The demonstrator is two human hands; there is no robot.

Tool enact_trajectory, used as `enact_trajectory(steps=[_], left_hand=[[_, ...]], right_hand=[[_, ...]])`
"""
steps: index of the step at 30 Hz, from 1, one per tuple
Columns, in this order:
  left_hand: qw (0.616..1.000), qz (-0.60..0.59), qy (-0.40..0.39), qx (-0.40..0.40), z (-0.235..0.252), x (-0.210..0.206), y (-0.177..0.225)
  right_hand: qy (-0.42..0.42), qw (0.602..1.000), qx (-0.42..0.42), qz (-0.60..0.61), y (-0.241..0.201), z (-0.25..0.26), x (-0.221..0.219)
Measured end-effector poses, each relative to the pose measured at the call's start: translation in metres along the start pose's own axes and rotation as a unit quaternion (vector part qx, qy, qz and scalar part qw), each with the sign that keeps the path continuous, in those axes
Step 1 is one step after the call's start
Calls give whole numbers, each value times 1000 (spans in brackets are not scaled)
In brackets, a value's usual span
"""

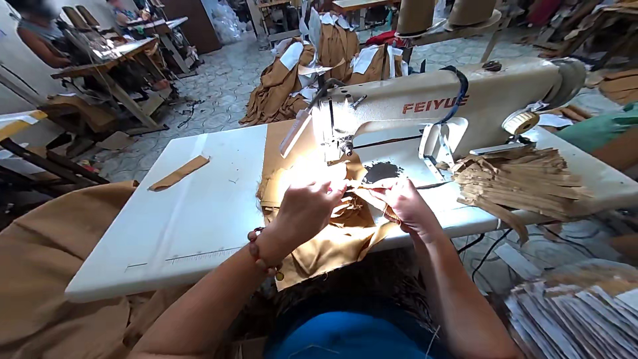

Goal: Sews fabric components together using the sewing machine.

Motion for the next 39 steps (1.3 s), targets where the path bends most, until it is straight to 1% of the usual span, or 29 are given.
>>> enact_trajectory(steps=[3,5,7,9,11,12,14,16,17,18,19,20,21,22,23,24,25,26,27,28,29,30,32,34,35,36,37,38,39], left_hand=[[1000,-20,6,11,2,-2,-1],[996,-64,20,60,0,8,-8],[982,-140,13,127,-5,22,-15],[960,-223,-18,170,-14,27,-18],[941,-281,-59,181,-23,30,-12],[936,-300,-68,174,-26,35,-9],[931,-335,-54,136,-31,56,-5],[920,-376,-14,110,-37,91,-11],[918,-379,15,116,-42,110,-17],[915,-377,59,130,-50,128,-26],[909,-370,121,149,-61,144,-37],[895,-365,189,173,-74,158,-49],[874,-361,254,202,-83,169,-59],[855,-350,295,245,-88,178,-65],[836,-341,320,286,-90,183,-71],[818,-332,334,330,-90,184,-76],[809,-310,326,379,-91,179,-83],[813,-284,300,410,-90,172,-92],[829,-271,260,415,-92,158,-107],[847,-263,217,408,-90,143,-118],[863,-257,177,398,-84,125,-127],[873,-250,131,397,-77,105,-132],[882,-199,36,426,-69,61,-140],[870,-142,-49,470,-65,24,-148],[860,-118,-77,490,-64,12,-148],[857,-96,-90,499,-62,4,-146],[862,-78,-90,492,-59,1,-140],[879,-68,-76,466,-54,2,-129],[904,-61,-51,421,-47,5,-116]], right_hand=[[-5,1000,23,1,-3,-3,2],[-5,999,31,9,-5,-6,3],[-27,999,27,27,-10,-11,-1],[-75,995,36,57,-12,-16,-15],[-145,982,56,106,-13,-24,-36],[-185,972,63,134,-13,-28,-47],[-278,939,92,182,-12,-36,-66],[-380,892,121,214,-5,-48,-83],[-425,871,122,213,0,-56,-90],[-472,848,128,203,6,-62,-98],[-521,821,136,189,10,-68,-104],[-567,794,138,169,14,-72,-108],[-596,779,134,145,16,-74,-107],[-601,779,133,119,15,-73,-100],[-583,795,132,101,11,-69,-88],[-546,822,131,93,5,-62,-73],[-487,858,133,92,-2,-53,-55],[-414,896,129,97,-9,-43,-37],[-329,934,107,93,-16,-35,-19],[-244,963,78,85,-20,-26,-4],[-174,980,55,73,-22,-18,7],[-130,989,40,59,-22,-10,16],[-90,996,13,26,-14,2,22],[-72,997,-9,2,1,14,22],[-62,998,-15,2,9,19,20],[-54,998,-18,9,15,23,18],[-51,998,-16,24,21,26,17],[-49,998,-16,37,24,28,17],[-46,998,-18,44,24,28,16]])
Point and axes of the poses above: each hand's wrist, its own z-axis towards the middle knuckle, its own x-axis out of the back of the hand, y = z × x, the point moved 4 cm from there along z, towards the middle knuckle, and after that the axes turned 10 degrees about x, right-handed, at the moved point
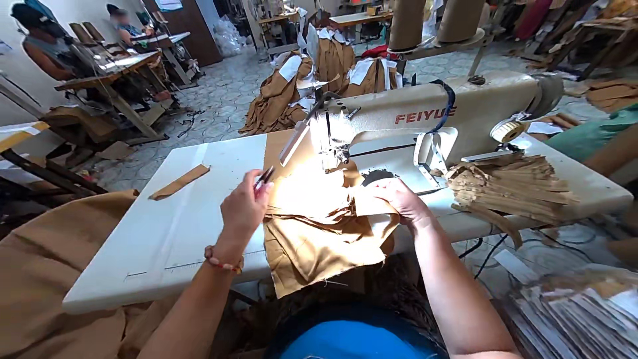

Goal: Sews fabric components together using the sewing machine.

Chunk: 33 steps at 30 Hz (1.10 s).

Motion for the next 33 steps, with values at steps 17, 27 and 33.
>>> enact_trajectory(steps=[17,27,33], left_hand=[[937,3,59,-344,-46,-31,113],[896,-328,-238,-183,-84,20,94],[871,-424,-1,-250,-83,122,51]], right_hand=[[-8,1000,21,-7,-23,-21,-7],[-204,961,127,135,-26,-58,-81],[-505,830,181,154,1,-92,-128]])
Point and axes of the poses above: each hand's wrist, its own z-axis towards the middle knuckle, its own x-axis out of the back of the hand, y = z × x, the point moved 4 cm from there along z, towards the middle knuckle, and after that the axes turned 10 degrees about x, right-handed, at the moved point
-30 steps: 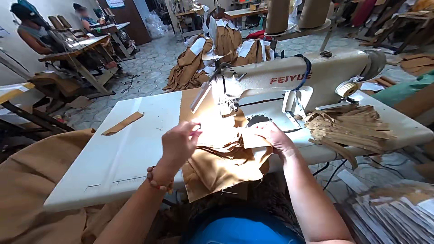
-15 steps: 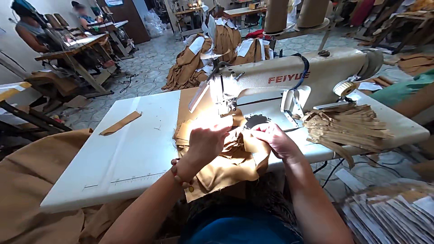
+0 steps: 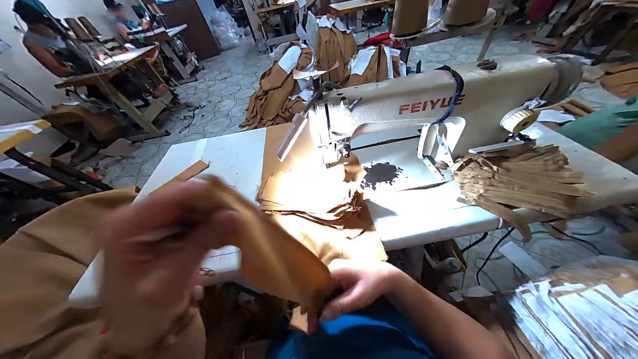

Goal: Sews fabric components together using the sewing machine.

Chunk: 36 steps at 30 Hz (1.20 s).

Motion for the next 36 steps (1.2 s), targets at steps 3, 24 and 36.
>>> enact_trajectory(steps=[3,24,36], left_hand=[[974,-19,226,18,2,42,3],[893,430,-98,-87,18,-79,-94],[885,432,-131,-114,19,-124,-88]], right_hand=[[-29,996,-26,-75,-17,-15,11],[469,854,-167,-152,-54,-60,107],[471,849,-179,-159,-68,-52,92]])
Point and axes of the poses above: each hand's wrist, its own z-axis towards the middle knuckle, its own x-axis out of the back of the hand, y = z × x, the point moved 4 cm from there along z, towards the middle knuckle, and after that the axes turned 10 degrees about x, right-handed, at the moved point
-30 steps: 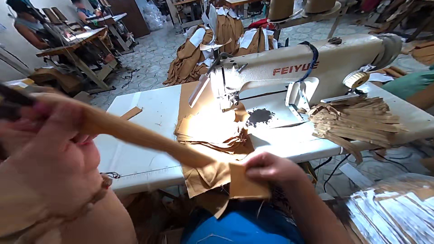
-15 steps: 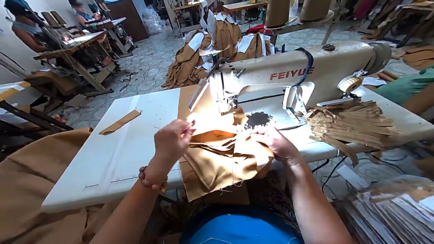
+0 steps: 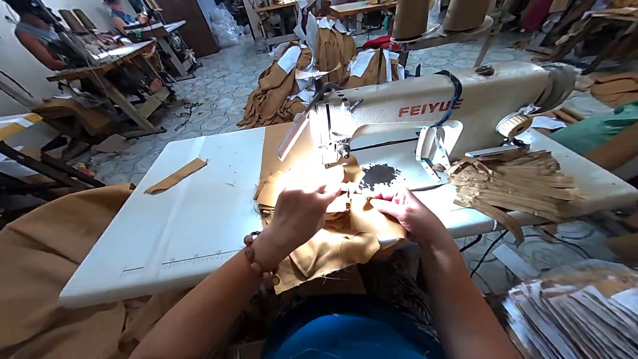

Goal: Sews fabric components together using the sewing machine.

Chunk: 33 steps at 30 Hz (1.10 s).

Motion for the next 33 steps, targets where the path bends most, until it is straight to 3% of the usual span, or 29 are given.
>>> enact_trajectory(steps=[3,6,9,12,14,16,19,21,23,25,29,31,33], left_hand=[[982,-147,-25,119,-4,14,-11],[908,-341,-124,208,-17,22,-5],[886,-418,-143,143,-25,43,8],[900,-426,-50,76,-30,97,-1],[918,-381,65,92,-41,133,-25],[913,-323,193,154,-61,155,-62],[881,-281,267,271,-75,159,-103],[897,-261,210,290,-65,146,-115],[924,-222,138,279,-48,119,-122],[933,-169,69,309,-35,78,-138],[904,-81,-65,415,-41,19,-144],[928,-63,-53,363,-36,14,-125],[966,-50,-20,252,-31,20,-95]], right_hand=[[-19,998,57,19,0,-5,-4],[-68,987,111,97,-1,-9,-29],[-180,961,151,147,3,-14,-59],[-367,896,174,178,13,-28,-87],[-455,856,173,172,18,-39,-99],[-488,843,194,119,16,-42,-91],[-364,903,222,54,0,-34,-46],[-210,961,176,28,-9,-23,-15],[-92,990,108,-10,-13,-11,1],[-46,996,59,-56,-4,1,6],[-3,998,18,-66,21,14,2],[3,999,23,-43,23,14,2],[8,999,22,-30,22,12,1]])
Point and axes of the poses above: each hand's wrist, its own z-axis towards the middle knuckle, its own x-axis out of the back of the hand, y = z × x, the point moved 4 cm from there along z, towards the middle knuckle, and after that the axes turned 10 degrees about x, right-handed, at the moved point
